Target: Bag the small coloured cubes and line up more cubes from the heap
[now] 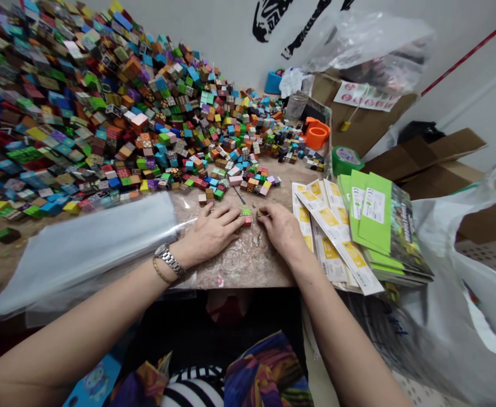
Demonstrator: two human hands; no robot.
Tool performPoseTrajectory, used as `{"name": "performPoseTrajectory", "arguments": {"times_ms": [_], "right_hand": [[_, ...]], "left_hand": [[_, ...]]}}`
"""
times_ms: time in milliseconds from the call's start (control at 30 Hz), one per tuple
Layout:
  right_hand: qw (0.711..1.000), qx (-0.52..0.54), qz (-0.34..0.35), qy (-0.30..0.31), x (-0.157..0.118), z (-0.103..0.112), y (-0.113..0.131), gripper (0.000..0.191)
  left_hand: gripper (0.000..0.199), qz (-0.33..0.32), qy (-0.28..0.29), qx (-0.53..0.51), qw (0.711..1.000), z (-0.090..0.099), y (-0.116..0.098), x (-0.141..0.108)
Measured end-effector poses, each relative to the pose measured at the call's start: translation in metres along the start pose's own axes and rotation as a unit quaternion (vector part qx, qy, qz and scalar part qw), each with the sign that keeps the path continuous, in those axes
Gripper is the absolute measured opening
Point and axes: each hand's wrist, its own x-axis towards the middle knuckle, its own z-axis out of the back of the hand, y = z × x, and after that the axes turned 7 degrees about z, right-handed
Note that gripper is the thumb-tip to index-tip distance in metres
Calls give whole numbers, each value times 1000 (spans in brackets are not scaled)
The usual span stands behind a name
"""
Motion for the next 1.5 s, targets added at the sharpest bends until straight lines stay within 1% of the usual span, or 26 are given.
{"name": "performPoseTrajectory", "arguments": {"times_ms": [133, 233, 433, 633, 733, 833, 933, 1000, 1100, 1167, 1300, 1400, 1500], "right_hand": [[1000, 13, 0, 13, 4, -7, 7, 25], [1000, 12, -2, 9, 5, -9, 8, 27], [1000, 13, -9, 22, 5, -7, 4, 24], [1000, -24, 8, 17, 4, -12, 11, 21], [1000, -20, 10, 19, 3, -13, 11, 22], [1000, -8, 12, 15, 4, -8, 7, 30], [1000, -16, -4, 0, 9, 0, -2, 38], [999, -34, -18, -19, 17, 5, -8, 39], [997, -73, -23, -34, 34, 9, -15, 38], [994, -100, -27, -27, 46, 7, -17, 40], [988, -141, -61, 24, 61, -2, -16, 42], [983, -163, -76, 45, 65, -5, -16, 39], [977, -183, -94, 65, 62, 0, -15, 36]], "left_hand": [[37, -1, 0, -1, 1000, 0, 0, 0], [37, -3, -10, 0, 1000, 1, 0, 0], [37, -5, -9, 1, 1000, 3, 0, -1], [35, -4, -4, -3, 1000, 1, 1, 0], [36, -7, -4, -2, 1000, -2, 2, 1], [38, -11, -8, 0, 1000, -4, 3, 1], [38, -11, -12, 3, 1000, -5, 4, 1], [38, -10, -14, 6, 1000, -5, 4, 0], [38, -7, -14, 7, 1000, -3, 3, 0], [38, -9, -14, 9, 1000, -3, 3, 0], [39, -12, -16, 15, 1000, -4, 4, 0], [39, -8, -15, 13, 1000, -4, 4, 0], [39, -3, -10, 9, 1000, -2, 4, 0]]}}
